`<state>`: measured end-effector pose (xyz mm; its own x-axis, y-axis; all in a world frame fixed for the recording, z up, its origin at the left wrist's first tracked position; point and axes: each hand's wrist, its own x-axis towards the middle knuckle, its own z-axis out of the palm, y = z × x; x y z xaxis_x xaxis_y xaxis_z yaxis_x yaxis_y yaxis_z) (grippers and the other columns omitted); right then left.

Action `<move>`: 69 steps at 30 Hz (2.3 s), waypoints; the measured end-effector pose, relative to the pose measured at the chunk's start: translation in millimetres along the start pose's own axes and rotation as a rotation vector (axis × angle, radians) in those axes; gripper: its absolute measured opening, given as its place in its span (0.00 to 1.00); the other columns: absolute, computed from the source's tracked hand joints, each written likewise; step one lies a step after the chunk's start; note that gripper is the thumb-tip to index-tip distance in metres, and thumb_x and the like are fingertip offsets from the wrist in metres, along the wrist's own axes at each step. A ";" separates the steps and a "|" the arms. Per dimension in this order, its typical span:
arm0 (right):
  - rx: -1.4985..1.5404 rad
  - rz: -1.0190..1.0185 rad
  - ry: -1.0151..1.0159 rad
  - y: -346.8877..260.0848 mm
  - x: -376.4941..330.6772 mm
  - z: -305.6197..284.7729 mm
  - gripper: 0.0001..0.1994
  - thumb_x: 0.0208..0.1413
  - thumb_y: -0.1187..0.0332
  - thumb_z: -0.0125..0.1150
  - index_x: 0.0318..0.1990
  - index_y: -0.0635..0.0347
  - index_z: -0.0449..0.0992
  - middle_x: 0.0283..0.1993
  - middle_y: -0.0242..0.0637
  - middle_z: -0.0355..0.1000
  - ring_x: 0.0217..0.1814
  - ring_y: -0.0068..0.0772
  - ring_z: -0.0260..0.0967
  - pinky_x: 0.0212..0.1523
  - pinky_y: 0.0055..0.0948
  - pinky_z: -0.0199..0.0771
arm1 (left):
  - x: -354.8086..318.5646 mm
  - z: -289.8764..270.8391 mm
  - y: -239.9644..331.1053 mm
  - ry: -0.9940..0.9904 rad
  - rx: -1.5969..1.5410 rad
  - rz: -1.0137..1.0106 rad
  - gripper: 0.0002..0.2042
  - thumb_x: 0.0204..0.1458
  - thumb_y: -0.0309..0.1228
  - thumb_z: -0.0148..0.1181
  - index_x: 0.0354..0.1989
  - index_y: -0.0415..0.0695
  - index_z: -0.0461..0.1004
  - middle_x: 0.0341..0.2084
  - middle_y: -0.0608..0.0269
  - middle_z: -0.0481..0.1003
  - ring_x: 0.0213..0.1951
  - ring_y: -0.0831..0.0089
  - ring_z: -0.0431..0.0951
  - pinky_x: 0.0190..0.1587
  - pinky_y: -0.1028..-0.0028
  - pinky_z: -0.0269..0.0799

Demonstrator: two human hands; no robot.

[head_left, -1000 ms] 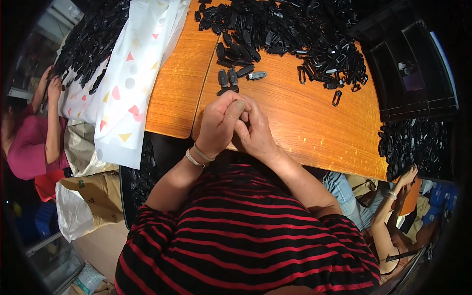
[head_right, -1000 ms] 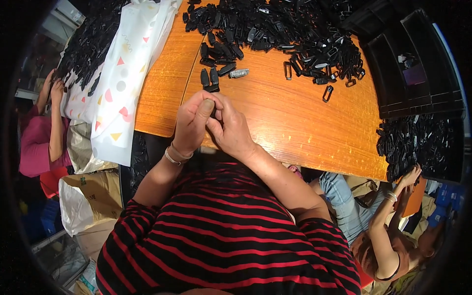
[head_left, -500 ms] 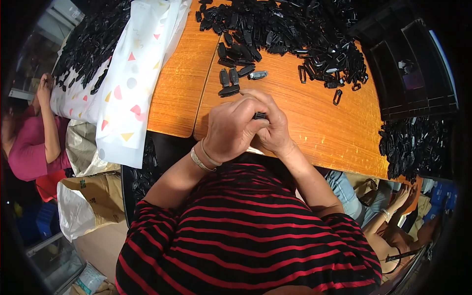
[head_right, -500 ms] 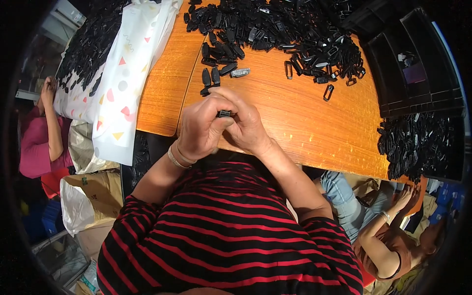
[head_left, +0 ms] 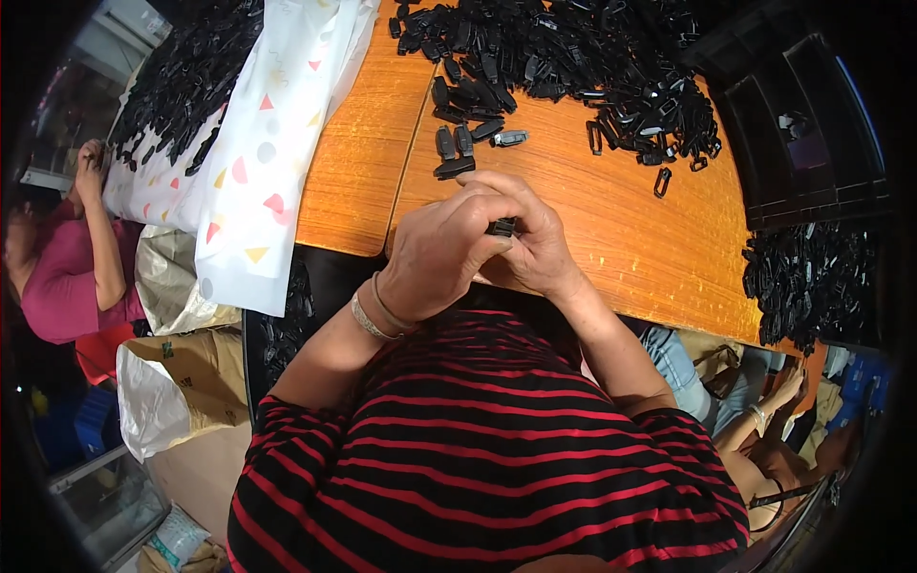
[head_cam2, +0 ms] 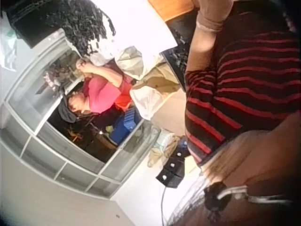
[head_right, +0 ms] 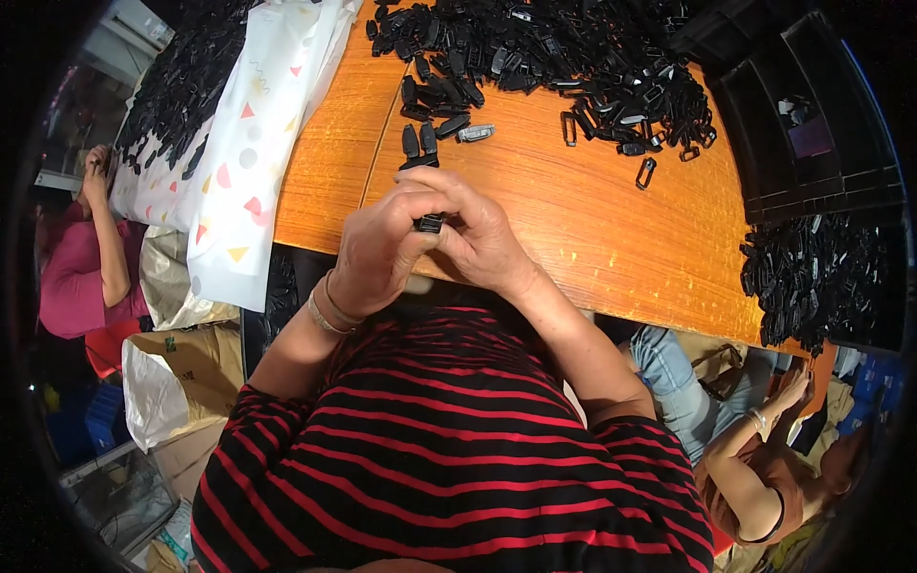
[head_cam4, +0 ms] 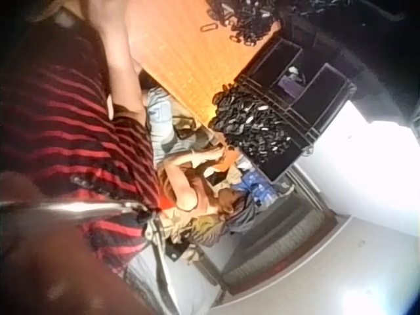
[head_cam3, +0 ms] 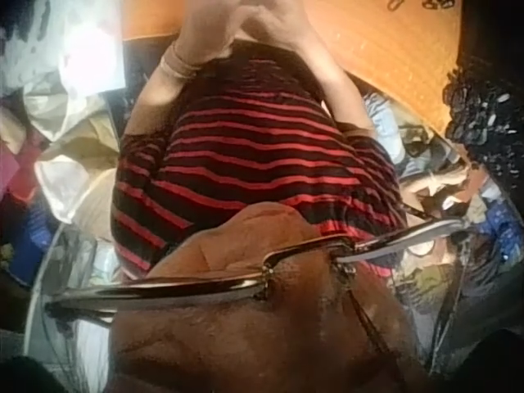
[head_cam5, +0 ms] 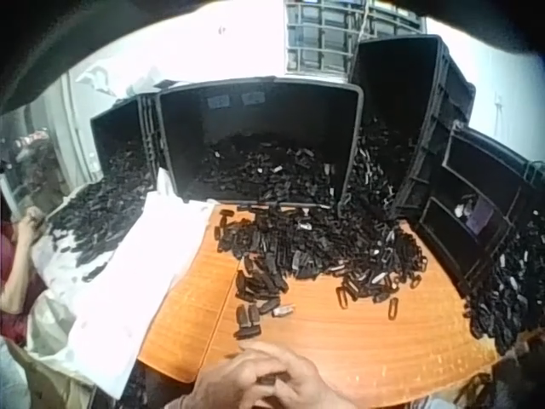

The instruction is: Assembling small black plastic components at a work table in a workshop environment.

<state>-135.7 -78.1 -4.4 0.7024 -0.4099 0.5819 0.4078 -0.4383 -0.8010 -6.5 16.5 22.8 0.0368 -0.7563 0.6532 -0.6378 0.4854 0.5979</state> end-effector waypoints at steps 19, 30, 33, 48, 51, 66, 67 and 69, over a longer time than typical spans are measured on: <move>-0.232 0.514 -0.418 -21.0 2.1 -21.3 0.23 0.51 0.72 0.66 0.57 0.58 0.72 0.39 0.37 0.74 0.38 0.32 0.73 0.41 0.29 0.74 | -44.9 -65.7 4.3 -0.374 0.004 -0.722 0.07 0.55 0.27 0.55 0.40 0.43 0.76 0.32 0.52 0.77 0.33 0.50 0.78 0.35 0.64 0.73; -1.366 0.288 -0.222 25.0 16.7 -156.3 0.22 0.48 0.83 0.49 0.50 0.56 0.76 0.49 0.44 0.70 0.41 0.53 0.73 0.41 0.43 0.76 | -52.4 -115.3 -8.7 -0.460 0.442 -0.533 0.09 0.51 0.25 0.59 0.40 0.41 0.77 0.34 0.53 0.77 0.36 0.52 0.77 0.38 0.65 0.73; -1.406 0.321 -0.308 27.3 24.4 -157.1 0.22 0.48 0.83 0.49 0.50 0.55 0.76 0.47 0.45 0.69 0.40 0.53 0.73 0.39 0.43 0.76 | -11.8 -74.7 -39.4 -0.296 0.448 -0.298 0.08 0.51 0.26 0.58 0.39 0.45 0.77 0.32 0.56 0.74 0.36 0.55 0.76 0.35 0.63 0.72; -0.901 0.347 -0.162 11.4 2.0 -89.9 0.12 0.51 0.73 0.64 0.42 0.65 0.71 0.34 0.48 0.72 0.32 0.48 0.72 0.33 0.38 0.72 | 27.0 -40.4 -106.0 -0.405 0.436 -0.096 0.08 0.46 0.26 0.65 0.31 0.42 0.70 0.29 0.61 0.71 0.33 0.62 0.74 0.34 0.68 0.70; -0.698 0.378 0.011 10.6 4.2 -63.7 0.11 0.54 0.72 0.64 0.43 0.66 0.72 0.31 0.37 0.72 0.28 0.23 0.69 0.28 0.25 0.68 | 16.2 -34.5 -96.5 -0.330 0.188 -0.419 0.08 0.49 0.24 0.64 0.35 0.41 0.71 0.31 0.66 0.73 0.31 0.73 0.75 0.32 0.74 0.69; -0.282 0.357 0.275 5.1 14.8 -9.2 0.11 0.57 0.78 0.60 0.48 0.67 0.72 0.37 0.33 0.71 0.31 0.17 0.70 0.31 0.18 0.74 | 12.8 0.8 -54.5 0.092 -0.877 -0.648 0.15 0.56 0.20 0.58 0.52 0.35 0.71 0.35 0.66 0.75 0.34 0.83 0.75 0.37 0.83 0.72; -0.282 0.356 0.275 4.1 14.8 -9.2 0.11 0.57 0.78 0.60 0.48 0.67 0.72 0.37 0.33 0.71 0.31 0.17 0.70 0.31 0.18 0.74 | 13.2 0.0 -52.2 0.093 -0.870 -0.659 0.14 0.56 0.20 0.58 0.51 0.35 0.71 0.35 0.66 0.75 0.33 0.83 0.75 0.37 0.83 0.72; -0.293 0.321 0.271 3.7 15.4 -9.8 0.12 0.56 0.79 0.61 0.47 0.68 0.72 0.37 0.33 0.70 0.30 0.17 0.70 0.30 0.18 0.73 | 13.9 -1.0 -48.0 0.093 -0.873 -0.667 0.14 0.56 0.20 0.58 0.50 0.34 0.71 0.34 0.66 0.75 0.32 0.84 0.74 0.36 0.83 0.72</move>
<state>-129.1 -93.9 3.0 0.5728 -0.7365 0.3597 -0.0118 -0.4462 -0.8948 25.4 -16.9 3.6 0.2529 -0.9635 0.0880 0.2932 0.1630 0.9421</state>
